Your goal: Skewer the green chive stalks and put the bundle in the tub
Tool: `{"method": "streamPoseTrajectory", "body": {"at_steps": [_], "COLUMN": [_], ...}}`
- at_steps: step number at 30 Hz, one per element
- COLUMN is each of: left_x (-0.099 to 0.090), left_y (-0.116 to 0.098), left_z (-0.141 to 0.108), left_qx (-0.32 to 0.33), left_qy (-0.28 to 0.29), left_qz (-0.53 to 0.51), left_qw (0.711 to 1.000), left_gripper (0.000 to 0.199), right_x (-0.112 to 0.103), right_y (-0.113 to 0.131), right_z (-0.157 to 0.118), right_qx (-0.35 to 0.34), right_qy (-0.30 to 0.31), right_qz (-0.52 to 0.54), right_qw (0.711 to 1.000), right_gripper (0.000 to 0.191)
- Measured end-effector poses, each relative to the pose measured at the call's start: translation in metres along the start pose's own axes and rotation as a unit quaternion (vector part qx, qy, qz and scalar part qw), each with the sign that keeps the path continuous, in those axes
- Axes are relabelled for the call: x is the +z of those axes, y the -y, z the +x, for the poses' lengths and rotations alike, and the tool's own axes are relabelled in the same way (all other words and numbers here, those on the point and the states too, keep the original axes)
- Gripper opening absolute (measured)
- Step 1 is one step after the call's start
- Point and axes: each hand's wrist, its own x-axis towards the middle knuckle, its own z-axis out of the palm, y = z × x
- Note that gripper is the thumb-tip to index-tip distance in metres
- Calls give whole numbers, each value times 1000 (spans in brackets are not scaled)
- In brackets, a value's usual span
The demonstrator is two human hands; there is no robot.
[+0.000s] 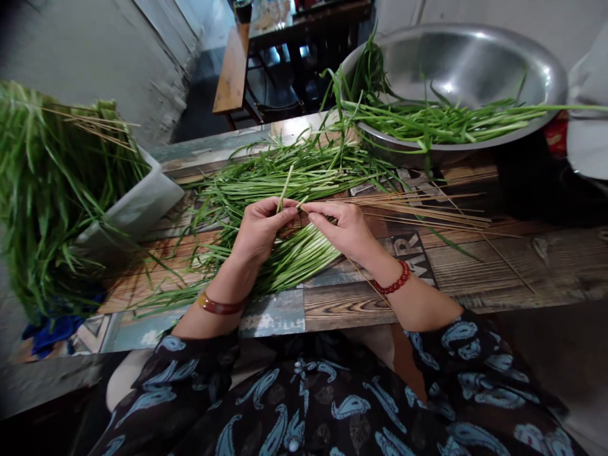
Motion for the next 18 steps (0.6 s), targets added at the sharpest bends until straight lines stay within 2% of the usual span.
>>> {"method": "streamPoseTrajectory", "body": {"at_steps": [10, 18], "left_x": [3, 1], "left_y": [0, 0], "left_z": [-2, 0], "left_qx": [34, 17], "left_qy": [-14, -48], "left_qz": [35, 27], "left_qw": [999, 998], "left_gripper": [27, 24], "right_x": [1, 0], "right_y": [-2, -1], "right_z": [0, 0], "right_qx": [18, 3], "right_qy": [-1, 1], "right_qz": [-6, 0], "right_qw": [1000, 1000], "right_gripper": [25, 26]}}
